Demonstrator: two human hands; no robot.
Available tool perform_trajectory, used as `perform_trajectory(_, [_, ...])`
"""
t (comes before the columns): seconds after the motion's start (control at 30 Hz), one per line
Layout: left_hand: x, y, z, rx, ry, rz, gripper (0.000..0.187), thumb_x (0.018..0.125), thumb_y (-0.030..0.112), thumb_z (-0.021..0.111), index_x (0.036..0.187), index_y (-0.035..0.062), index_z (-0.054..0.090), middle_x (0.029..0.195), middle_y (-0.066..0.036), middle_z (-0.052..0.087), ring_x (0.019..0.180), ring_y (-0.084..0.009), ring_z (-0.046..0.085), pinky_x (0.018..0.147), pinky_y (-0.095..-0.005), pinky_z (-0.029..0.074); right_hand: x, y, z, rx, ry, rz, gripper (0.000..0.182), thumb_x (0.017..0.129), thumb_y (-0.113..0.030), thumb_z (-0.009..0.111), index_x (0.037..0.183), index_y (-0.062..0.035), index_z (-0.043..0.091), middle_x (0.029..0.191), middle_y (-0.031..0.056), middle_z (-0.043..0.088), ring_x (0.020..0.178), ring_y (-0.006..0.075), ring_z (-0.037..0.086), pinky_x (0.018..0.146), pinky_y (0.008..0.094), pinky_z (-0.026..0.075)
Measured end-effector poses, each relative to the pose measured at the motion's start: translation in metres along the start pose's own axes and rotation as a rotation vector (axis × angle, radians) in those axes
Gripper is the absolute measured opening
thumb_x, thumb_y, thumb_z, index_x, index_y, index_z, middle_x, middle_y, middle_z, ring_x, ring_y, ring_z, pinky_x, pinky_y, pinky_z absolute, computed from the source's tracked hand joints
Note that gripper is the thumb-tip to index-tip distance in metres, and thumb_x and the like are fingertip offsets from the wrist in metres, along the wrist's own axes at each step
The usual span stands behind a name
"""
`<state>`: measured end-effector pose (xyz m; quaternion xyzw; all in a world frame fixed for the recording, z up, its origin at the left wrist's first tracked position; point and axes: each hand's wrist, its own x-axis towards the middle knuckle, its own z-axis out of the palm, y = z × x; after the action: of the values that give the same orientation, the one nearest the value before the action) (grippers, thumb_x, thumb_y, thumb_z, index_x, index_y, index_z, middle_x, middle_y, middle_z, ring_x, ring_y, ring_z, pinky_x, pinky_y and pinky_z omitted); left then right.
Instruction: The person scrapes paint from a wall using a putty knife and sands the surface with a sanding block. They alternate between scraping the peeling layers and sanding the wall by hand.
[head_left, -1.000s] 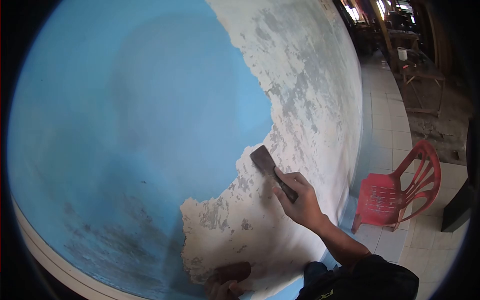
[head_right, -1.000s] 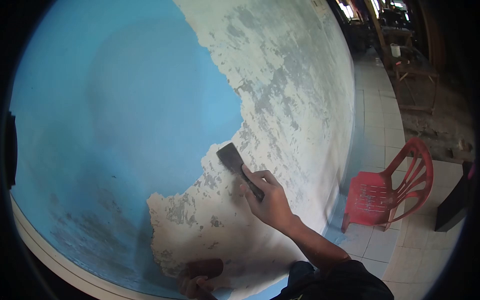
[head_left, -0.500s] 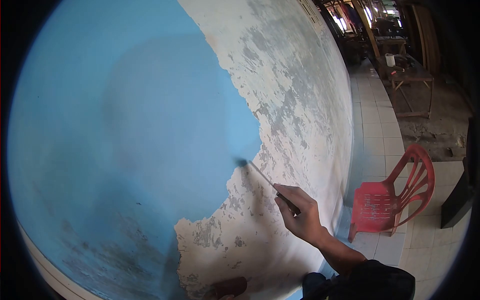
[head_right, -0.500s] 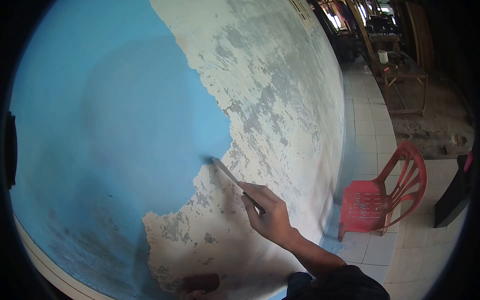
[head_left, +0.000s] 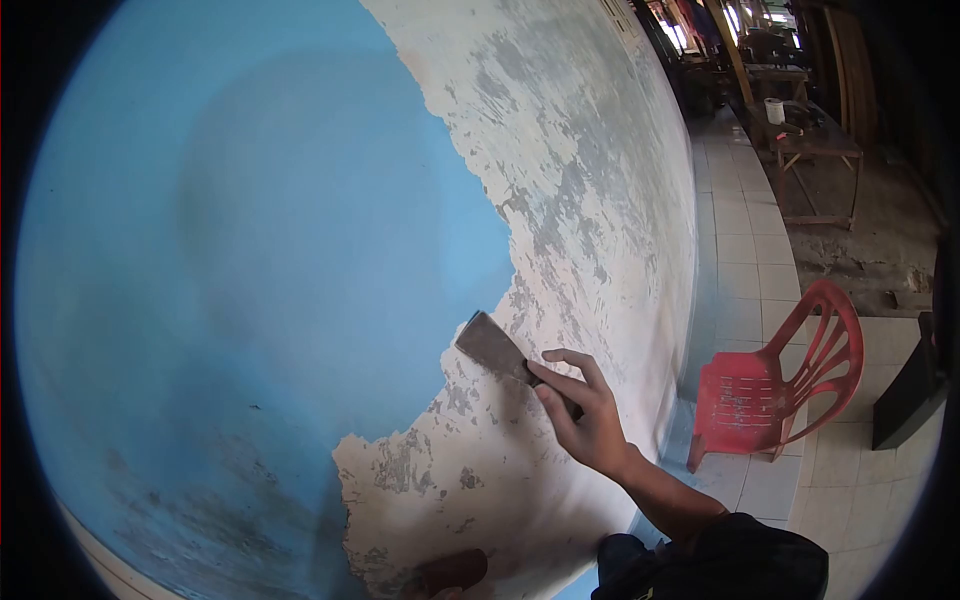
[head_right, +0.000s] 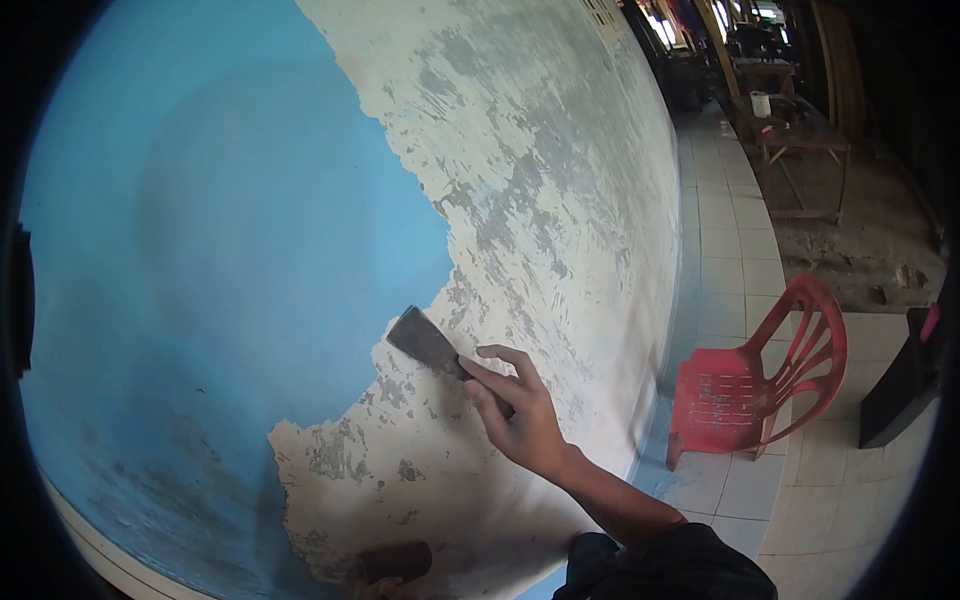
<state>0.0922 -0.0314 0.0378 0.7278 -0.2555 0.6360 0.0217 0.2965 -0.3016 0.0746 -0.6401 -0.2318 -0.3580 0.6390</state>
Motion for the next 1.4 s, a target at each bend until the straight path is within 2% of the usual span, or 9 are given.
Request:
perform_trajectory(0.1, [0.029,0.028,0.007,0.109,-0.003,-0.184,0.044,0.095,0.020,0.057,0.054,0.0069,0.061,0.047,-0.005,0.051,0.040,-0.0196,0.045,0.048,-0.0366,0.044,0.002,-0.018,-0.003,-0.141,-0.014,-0.049,0.037,0.090,-0.006,0.071,0.127,-0.0080,0.067,0.127,0.0117,0.057,0.068,0.0178,0.066,0.059,0.0292,0.056])
perform_trajectory(0.33, [-0.039,0.002,-0.009,0.103,0.003,-0.188,0.044,0.097,0.022,0.059,0.055,0.0081,0.064,0.047,-0.004,0.052,0.041,-0.0165,0.044,0.048,-0.0348,0.043,0.001,-0.022,0.003,-0.179,-0.004,-0.199,0.042,0.084,0.006,0.069,0.125,-0.0054,0.067,0.125,0.0143,0.065,0.087,0.0246,0.072,0.068,0.0309,0.060])
perform_trajectory(0.47, [-0.014,0.008,-0.002,0.099,0.008,-0.132,0.043,0.097,0.024,0.060,0.057,0.0087,0.065,0.047,-0.003,0.052,0.042,-0.0148,0.043,0.047,-0.0336,0.042,0.024,-0.033,-0.002,-0.221,0.023,-0.211,0.046,0.083,0.010,0.065,0.127,-0.0049,0.066,0.124,0.0154,0.066,0.096,0.0294,0.072,0.074,0.0328,0.060])
perform_trajectory(0.6, [-0.019,0.001,-0.006,0.065,0.006,-0.098,0.043,0.097,0.024,0.060,0.057,0.0088,0.065,0.048,-0.003,0.052,0.041,-0.0153,0.042,0.047,-0.0343,0.041,0.039,-0.040,-0.007,-0.290,0.018,-0.238,0.048,0.082,0.006,0.065,0.128,-0.0078,0.065,0.125,0.0116,0.066,0.093,0.0281,0.071,0.072,0.0342,0.061])
perform_trajectory(0.7, [-0.010,0.008,-0.001,0.107,0.023,-0.122,0.041,0.095,0.021,0.060,0.056,0.0086,0.065,0.047,-0.003,0.051,0.040,-0.0156,0.042,0.045,-0.0346,0.041,0.011,-0.044,-0.008,-0.264,-0.065,-0.199,0.046,0.083,0.011,0.064,0.126,-0.0046,0.066,0.125,0.0155,0.065,0.099,0.0318,0.071,0.078,0.0337,0.060])
perform_trajectory(0.87, [0.026,0.018,0.005,0.048,0.019,-0.092,0.039,0.094,0.017,0.059,0.057,0.0080,0.064,0.048,-0.005,0.053,0.040,-0.0180,0.045,0.047,-0.0354,0.043,0.035,-0.043,-0.009,-0.233,-0.008,-0.156,0.046,0.084,0.011,0.061,0.128,-0.0034,0.064,0.128,0.0179,0.064,0.104,0.0348,0.069,0.082,0.0354,0.059])
perform_trajectory(1.0, [0.023,0.024,-0.003,0.129,-0.078,-0.190,0.038,0.094,0.017,0.058,0.057,0.0065,0.064,0.051,-0.009,0.056,0.044,-0.0228,0.053,0.050,-0.0382,0.047,0.016,-0.045,-0.006,-0.266,-0.037,-0.177,0.046,0.084,0.011,0.062,0.127,-0.0033,0.064,0.127,0.0160,0.064,0.103,0.0331,0.070,0.081,0.0349,0.059])
perform_trajectory(1.3, [0.027,0.026,0.000,0.138,-0.043,-0.161,0.037,0.094,0.018,0.058,0.061,0.0058,0.068,0.061,-0.014,0.065,0.056,-0.0280,0.065,0.066,-0.0432,0.056,0.001,-0.050,-0.007,-0.253,-0.093,-0.139,0.047,0.083,0.011,0.062,0.127,-0.0058,0.065,0.129,0.0157,0.064,0.102,0.0319,0.070,0.077,0.0340,0.059])
perform_trajectory(1.4, [-0.012,-0.009,-0.002,0.068,0.000,0.021,0.046,0.097,0.025,0.053,0.053,0.0127,0.051,0.051,-0.007,0.053,0.053,-0.0280,0.062,0.054,-0.0398,0.052,0.003,-0.049,-0.005,-0.264,-0.057,-0.164,0.046,0.084,0.007,0.062,0.127,-0.0064,0.065,0.129,0.0134,0.065,0.097,0.0309,0.071,0.075,0.0346,0.060])
